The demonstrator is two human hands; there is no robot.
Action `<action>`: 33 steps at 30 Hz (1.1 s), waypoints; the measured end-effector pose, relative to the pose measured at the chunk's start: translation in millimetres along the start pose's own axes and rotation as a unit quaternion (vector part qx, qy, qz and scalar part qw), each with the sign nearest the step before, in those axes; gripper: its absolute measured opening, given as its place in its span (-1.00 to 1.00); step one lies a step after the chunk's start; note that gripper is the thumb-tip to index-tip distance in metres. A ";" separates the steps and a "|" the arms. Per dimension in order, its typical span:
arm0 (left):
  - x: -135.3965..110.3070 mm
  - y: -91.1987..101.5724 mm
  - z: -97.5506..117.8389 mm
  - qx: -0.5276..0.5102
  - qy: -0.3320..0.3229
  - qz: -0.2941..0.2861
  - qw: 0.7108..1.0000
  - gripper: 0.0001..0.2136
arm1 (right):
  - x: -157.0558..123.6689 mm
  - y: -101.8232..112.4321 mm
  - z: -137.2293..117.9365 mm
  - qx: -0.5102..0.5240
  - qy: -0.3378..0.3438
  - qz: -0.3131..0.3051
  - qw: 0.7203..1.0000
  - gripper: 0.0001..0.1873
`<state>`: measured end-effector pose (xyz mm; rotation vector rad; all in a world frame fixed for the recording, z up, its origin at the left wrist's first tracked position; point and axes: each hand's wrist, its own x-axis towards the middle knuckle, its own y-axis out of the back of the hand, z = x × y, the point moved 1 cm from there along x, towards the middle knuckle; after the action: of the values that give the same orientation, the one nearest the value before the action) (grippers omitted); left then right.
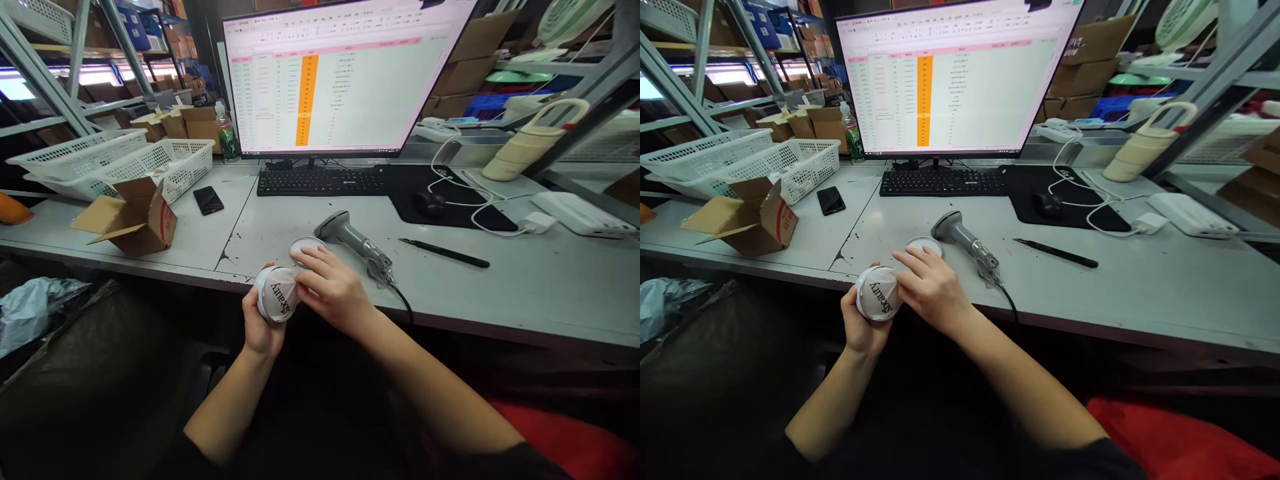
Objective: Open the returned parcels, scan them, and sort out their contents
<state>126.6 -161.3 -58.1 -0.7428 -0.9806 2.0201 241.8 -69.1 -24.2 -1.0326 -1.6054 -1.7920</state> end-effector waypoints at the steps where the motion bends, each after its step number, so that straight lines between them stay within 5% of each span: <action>1: 0.3 -1.9 2.1 -0.012 0.010 0.013 1.000 -0.64 | -2.7 2.4 -2.4 0.027 -0.023 0.016 0.999 -0.92; 9: -0.3 -1.4 4.6 -0.075 0.065 0.020 0.995 -0.55 | -29.0 0.6 -40.0 0.279 -0.241 0.047 0.928 -0.69; 16: -7.7 -0.7 11.3 -0.078 0.077 -0.061 0.992 -0.52 | -41.1 14.4 -51.1 0.154 -0.025 0.037 0.987 -0.78; 20: -10.1 -1.8 13.7 -0.076 0.065 -0.078 0.992 -0.52 | -49.6 15.6 -48.7 0.090 -0.005 0.043 0.995 -0.77; 23: -8.9 -1.5 13.5 -0.083 0.068 -0.077 0.991 -0.54 | -48.6 17.2 -49.8 0.135 -0.029 0.045 0.989 -0.77; 26: -6.1 -1.3 12.6 -0.078 0.069 -0.071 0.992 -0.55 | -43.1 19.4 -49.2 0.289 -0.159 0.047 0.943 -0.77; 30: -5.2 -2.7 7.9 -0.049 0.064 -0.069 0.994 -0.51 | -37.0 15.1 -36.5 0.450 -0.391 0.028 0.802 -0.72; 33: -7.2 -2.9 1.3 -0.033 0.087 -0.052 0.994 -0.51 | -31.8 10.1 -21.5 0.492 -0.452 -0.013 0.744 -0.56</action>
<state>130.6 -166.5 -53.8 -0.8699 -0.9678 1.8089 263.9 -95.3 -44.3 -1.3188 -2.6187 -0.0923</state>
